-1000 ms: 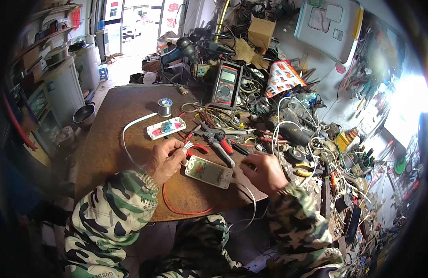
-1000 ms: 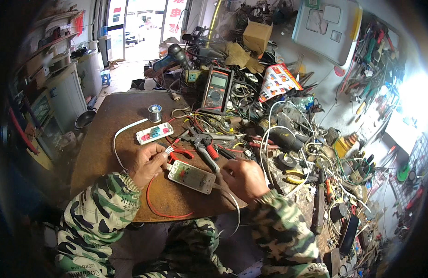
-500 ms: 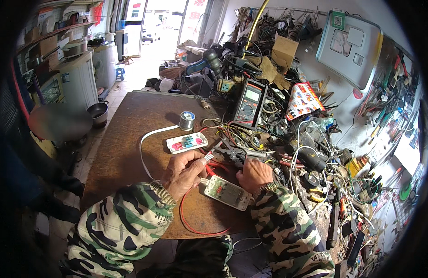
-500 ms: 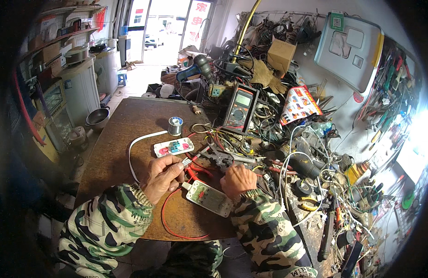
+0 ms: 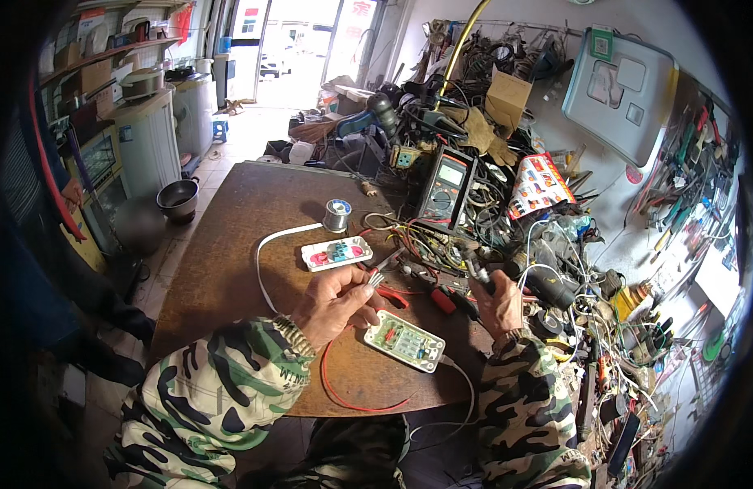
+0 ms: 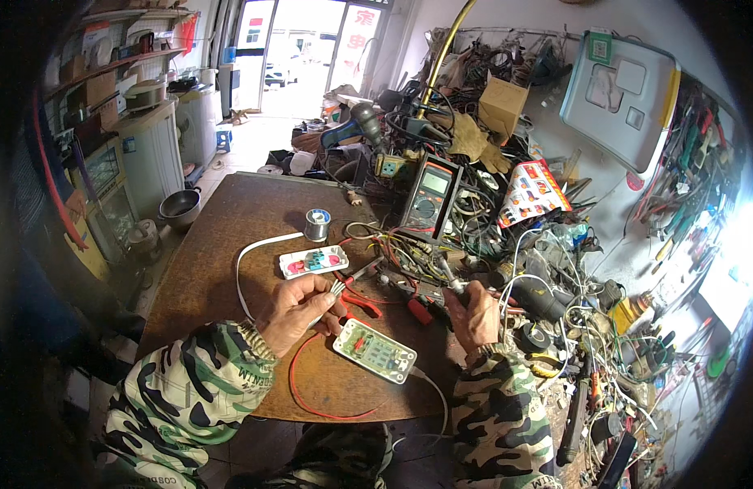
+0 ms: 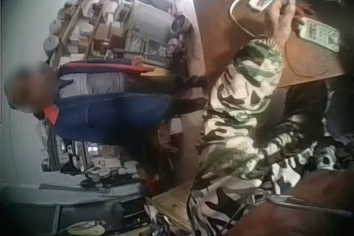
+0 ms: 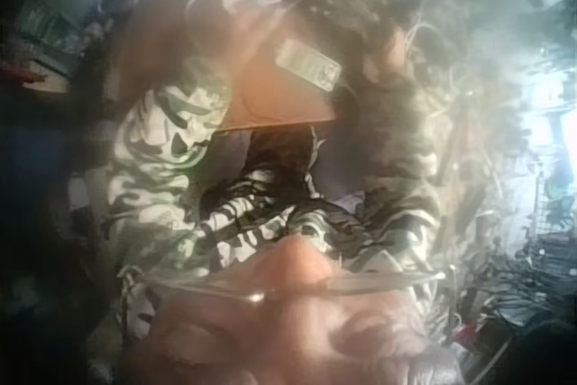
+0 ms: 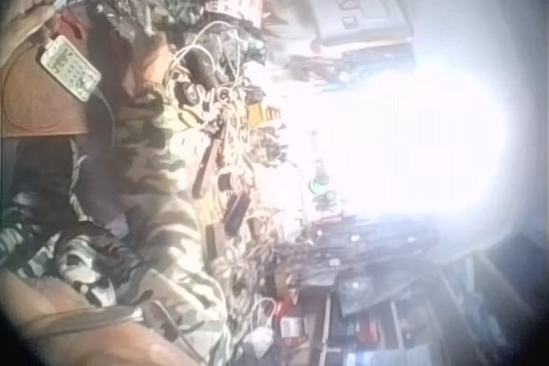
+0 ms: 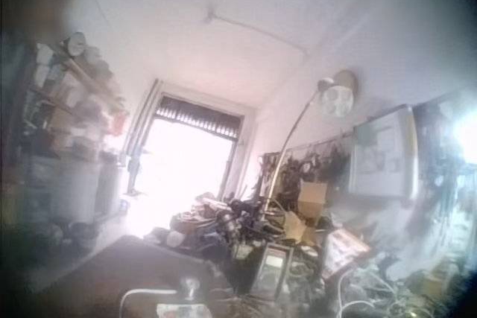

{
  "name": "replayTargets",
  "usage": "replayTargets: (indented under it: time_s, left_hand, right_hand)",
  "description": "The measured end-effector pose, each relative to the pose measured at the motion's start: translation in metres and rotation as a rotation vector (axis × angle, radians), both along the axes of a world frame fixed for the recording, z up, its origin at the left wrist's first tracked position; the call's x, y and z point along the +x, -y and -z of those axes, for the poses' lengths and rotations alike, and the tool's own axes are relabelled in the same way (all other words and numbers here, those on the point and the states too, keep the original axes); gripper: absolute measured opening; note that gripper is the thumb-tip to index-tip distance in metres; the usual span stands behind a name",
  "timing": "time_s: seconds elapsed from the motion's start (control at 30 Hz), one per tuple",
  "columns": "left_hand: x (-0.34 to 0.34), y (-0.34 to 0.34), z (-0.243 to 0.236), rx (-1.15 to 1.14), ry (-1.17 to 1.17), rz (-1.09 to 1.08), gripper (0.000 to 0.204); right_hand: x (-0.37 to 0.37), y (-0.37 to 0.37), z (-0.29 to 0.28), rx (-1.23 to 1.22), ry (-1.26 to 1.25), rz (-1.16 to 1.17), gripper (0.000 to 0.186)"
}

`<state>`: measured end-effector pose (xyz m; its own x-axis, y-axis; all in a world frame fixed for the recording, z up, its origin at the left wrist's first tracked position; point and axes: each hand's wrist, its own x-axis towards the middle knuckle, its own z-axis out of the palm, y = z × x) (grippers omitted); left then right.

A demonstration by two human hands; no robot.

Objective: The person strips a white cable, solders wires to a small circuit board, and uses a soldering iron and pliers to assemble the connection. The person then inspects the soldered joint and places the soldering iron back on the table.

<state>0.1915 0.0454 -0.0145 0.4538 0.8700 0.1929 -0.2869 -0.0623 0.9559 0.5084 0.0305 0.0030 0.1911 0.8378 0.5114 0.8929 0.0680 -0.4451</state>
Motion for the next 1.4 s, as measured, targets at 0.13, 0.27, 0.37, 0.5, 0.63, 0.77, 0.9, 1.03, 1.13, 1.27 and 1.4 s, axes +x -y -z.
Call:
replayTargets:
  time_s: [0.13, 0.27, 0.37, 0.5, 0.63, 0.77, 0.9, 1.03, 1.13, 1.27, 1.4]
  left_hand:
    - [0.001, -0.005, 0.009, 0.048, 0.044, -0.027, 0.02]
    - [-0.002, -0.002, 0.001, 0.051, 0.056, -0.077, 0.022]
    - [-0.003, -0.005, 0.003, 0.104, 0.061, -0.082, 0.023]
    - [-0.001, -0.002, 0.002, 0.098, 0.071, 0.006, 0.025]
    - [0.0, 0.01, -0.014, 0.077, -0.052, 0.088, 0.027]
    - [-0.001, 0.017, -0.012, 0.171, -0.061, 0.046, 0.028]
    - [-0.002, 0.016, -0.015, 0.144, -0.05, 0.083, 0.031]
    - [-0.002, 0.024, -0.019, 0.01, 0.013, 0.21, 0.024]
    - [-0.001, 0.022, -0.022, 0.099, -0.005, 0.201, 0.025]
    - [-0.003, 0.015, -0.022, 0.01, 0.086, 0.179, 0.026]
    - [-0.003, 0.019, -0.022, -0.01, 0.137, 0.192, 0.023]
  right_hand:
    - [0.006, -0.003, -0.008, 0.106, -0.456, -0.138, 0.039]
    - [-0.01, 0.01, -0.026, 0.083, -0.928, -0.355, 0.031]
    - [-0.033, 0.027, -0.034, 0.095, -1.021, -0.553, 0.034]
    - [-0.071, 0.044, -0.028, 0.058, -1.042, -0.707, 0.029]
    - [-0.104, 0.054, -0.023, 0.07, -1.095, -0.743, 0.025]
    - [-0.121, 0.044, -0.009, 0.101, -1.19, -0.997, 0.031]
    - [-0.135, 0.048, -0.019, 0.1, -1.396, -1.094, 0.05]
    - [-0.133, 0.055, -0.019, 0.074, -1.373, -1.05, 0.059]
    - [-0.121, 0.067, -0.031, 0.109, -1.144, -0.828, 0.057]
    - [-0.103, 0.097, -0.042, 0.096, -0.783, -0.475, 0.044]
    - [-0.084, 0.108, -0.033, 0.18, -0.174, -0.441, 0.052]
